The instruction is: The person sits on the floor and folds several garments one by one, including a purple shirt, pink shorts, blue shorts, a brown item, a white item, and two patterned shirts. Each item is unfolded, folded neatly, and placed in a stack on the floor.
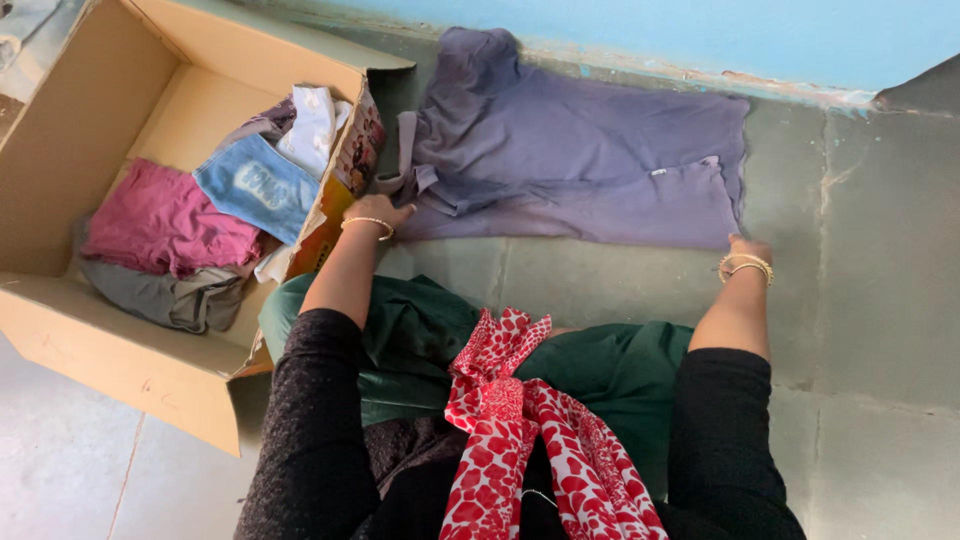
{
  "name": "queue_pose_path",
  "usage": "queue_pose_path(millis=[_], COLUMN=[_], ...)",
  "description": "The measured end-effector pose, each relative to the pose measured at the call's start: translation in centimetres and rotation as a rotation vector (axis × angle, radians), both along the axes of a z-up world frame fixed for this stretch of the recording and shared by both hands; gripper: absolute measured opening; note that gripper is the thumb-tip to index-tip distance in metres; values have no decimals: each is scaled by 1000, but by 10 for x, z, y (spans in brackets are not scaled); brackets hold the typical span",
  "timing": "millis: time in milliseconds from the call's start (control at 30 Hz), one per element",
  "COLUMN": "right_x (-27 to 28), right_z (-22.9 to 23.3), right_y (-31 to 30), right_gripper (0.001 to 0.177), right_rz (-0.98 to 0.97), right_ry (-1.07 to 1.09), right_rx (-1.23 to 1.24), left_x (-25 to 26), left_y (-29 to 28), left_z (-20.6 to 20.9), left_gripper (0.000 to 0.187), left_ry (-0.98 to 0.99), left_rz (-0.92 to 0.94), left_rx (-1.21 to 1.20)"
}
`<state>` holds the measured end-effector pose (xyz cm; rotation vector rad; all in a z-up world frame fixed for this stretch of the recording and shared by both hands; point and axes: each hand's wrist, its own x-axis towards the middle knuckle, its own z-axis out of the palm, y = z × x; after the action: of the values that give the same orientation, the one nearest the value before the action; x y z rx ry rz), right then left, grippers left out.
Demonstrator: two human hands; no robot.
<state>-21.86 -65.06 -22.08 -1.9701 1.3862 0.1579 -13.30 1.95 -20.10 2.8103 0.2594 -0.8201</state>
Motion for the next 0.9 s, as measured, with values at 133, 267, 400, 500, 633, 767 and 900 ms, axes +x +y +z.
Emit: queue_pose_path(millis=[133, 267, 400, 500, 633, 767, 900], right_x=[-3, 5, 12, 21, 8, -32, -48], right_z=[-5, -10, -22, -22, -15, -12, 0], right_y=[7, 4, 0, -6, -26, -38, -38], right_gripper=[50, 55, 43, 28, 30, 31, 34], right_rz=[71, -40, -178, -101, -165, 14, 209], right_ry=[93, 55, -340, -435, -366, 140, 303], right_rx=[-164, -66, 244, 234, 166, -10, -321], left_x=[-3, 2, 10, 17, 17, 10, 3], left_y=[-4, -8, -10, 0, 24, 30, 20], left_z=[-19, -60, -98, -107, -103, -100, -96], left_gripper=[64, 43, 41, 40, 43, 40, 37], left_ry=[166, -78, -361, -583, -548, -61, 5], left_rz=[-137, 133, 288, 382, 397, 149, 254], left_rx=[45, -45, -344, -655, -582, -92, 65])
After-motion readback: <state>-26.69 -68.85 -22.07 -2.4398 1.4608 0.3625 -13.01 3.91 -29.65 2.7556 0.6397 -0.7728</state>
